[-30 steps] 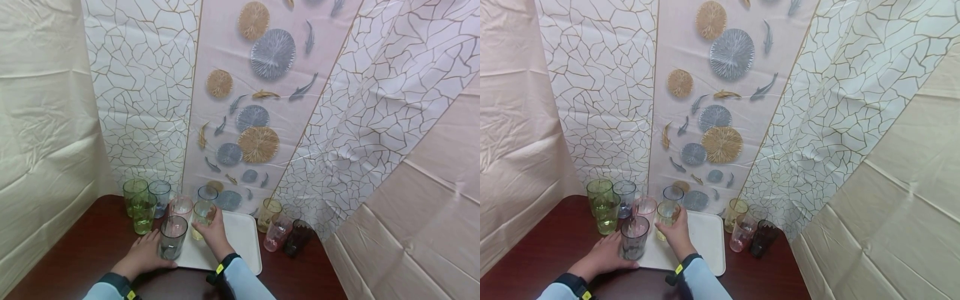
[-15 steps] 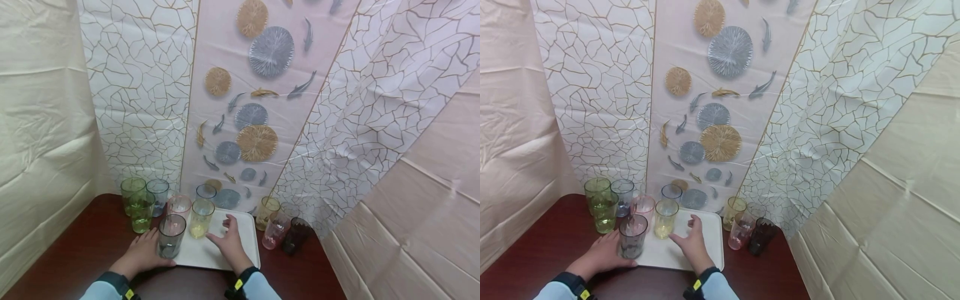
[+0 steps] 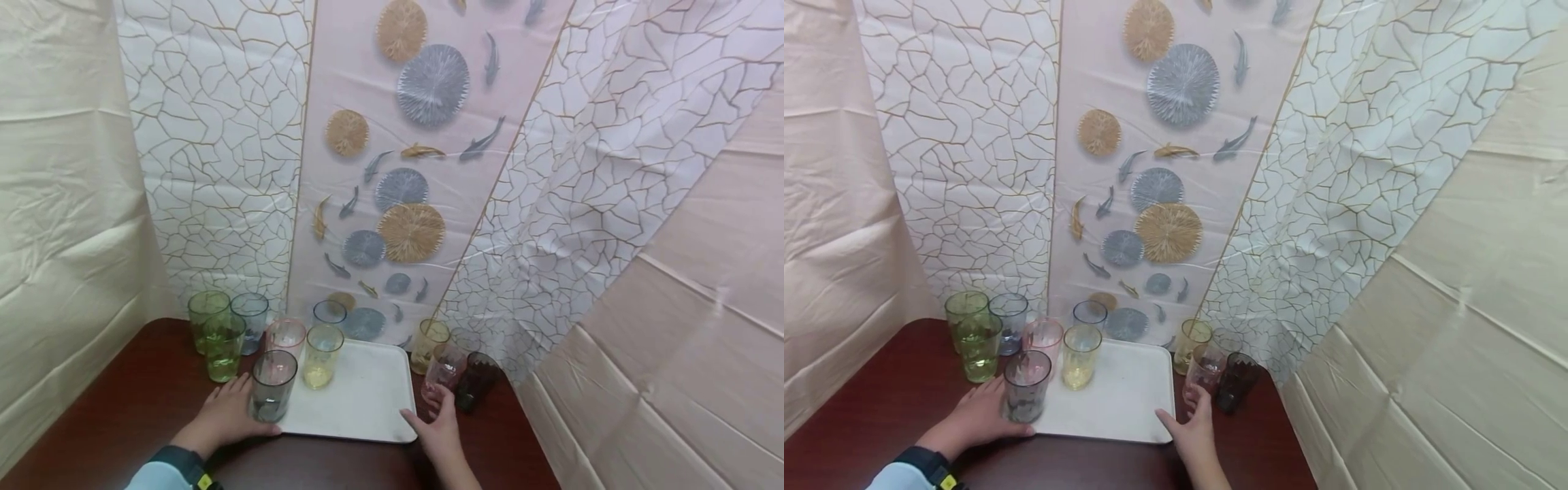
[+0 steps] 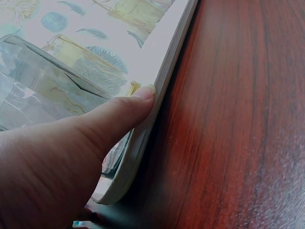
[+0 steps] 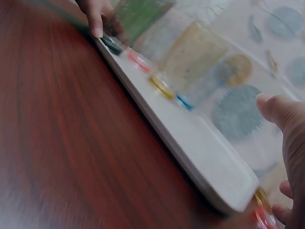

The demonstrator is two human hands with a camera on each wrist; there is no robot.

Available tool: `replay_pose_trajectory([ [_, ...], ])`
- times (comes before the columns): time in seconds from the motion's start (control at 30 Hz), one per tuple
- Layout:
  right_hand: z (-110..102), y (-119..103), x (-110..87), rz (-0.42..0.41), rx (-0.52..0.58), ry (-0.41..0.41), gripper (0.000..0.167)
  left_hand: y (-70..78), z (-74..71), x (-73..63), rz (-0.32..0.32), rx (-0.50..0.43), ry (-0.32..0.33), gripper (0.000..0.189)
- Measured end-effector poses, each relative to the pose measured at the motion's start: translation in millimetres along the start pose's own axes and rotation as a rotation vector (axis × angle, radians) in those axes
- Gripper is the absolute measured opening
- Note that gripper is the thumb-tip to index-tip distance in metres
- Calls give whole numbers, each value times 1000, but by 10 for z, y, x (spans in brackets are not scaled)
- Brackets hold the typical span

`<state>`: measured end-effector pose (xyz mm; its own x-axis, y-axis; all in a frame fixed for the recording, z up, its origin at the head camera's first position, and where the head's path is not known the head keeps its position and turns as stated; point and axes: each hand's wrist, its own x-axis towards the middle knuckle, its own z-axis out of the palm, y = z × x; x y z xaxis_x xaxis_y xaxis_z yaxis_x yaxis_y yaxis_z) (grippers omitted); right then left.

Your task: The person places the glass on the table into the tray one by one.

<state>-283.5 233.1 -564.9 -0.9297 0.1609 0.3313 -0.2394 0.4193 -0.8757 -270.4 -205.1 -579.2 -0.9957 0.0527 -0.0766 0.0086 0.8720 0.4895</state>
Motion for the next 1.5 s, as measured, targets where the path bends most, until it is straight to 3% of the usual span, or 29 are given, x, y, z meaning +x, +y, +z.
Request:
replay_pose_trajectory([
  [0.27,-441,118,-46,87,-69,85,91,-2,-41,-50,5,-9,15,149],
  [0.63,-881,403,361,144,-55,238,92,-38,-35,-51,18,0,25,146],
  [1.0,-983,707,787,231,-66,157,108,14,-14,-51,16,-7,13,146],
  [1.5,-912,829,967,208,23,137,117,14,-4,-56,17,-15,21,145],
])
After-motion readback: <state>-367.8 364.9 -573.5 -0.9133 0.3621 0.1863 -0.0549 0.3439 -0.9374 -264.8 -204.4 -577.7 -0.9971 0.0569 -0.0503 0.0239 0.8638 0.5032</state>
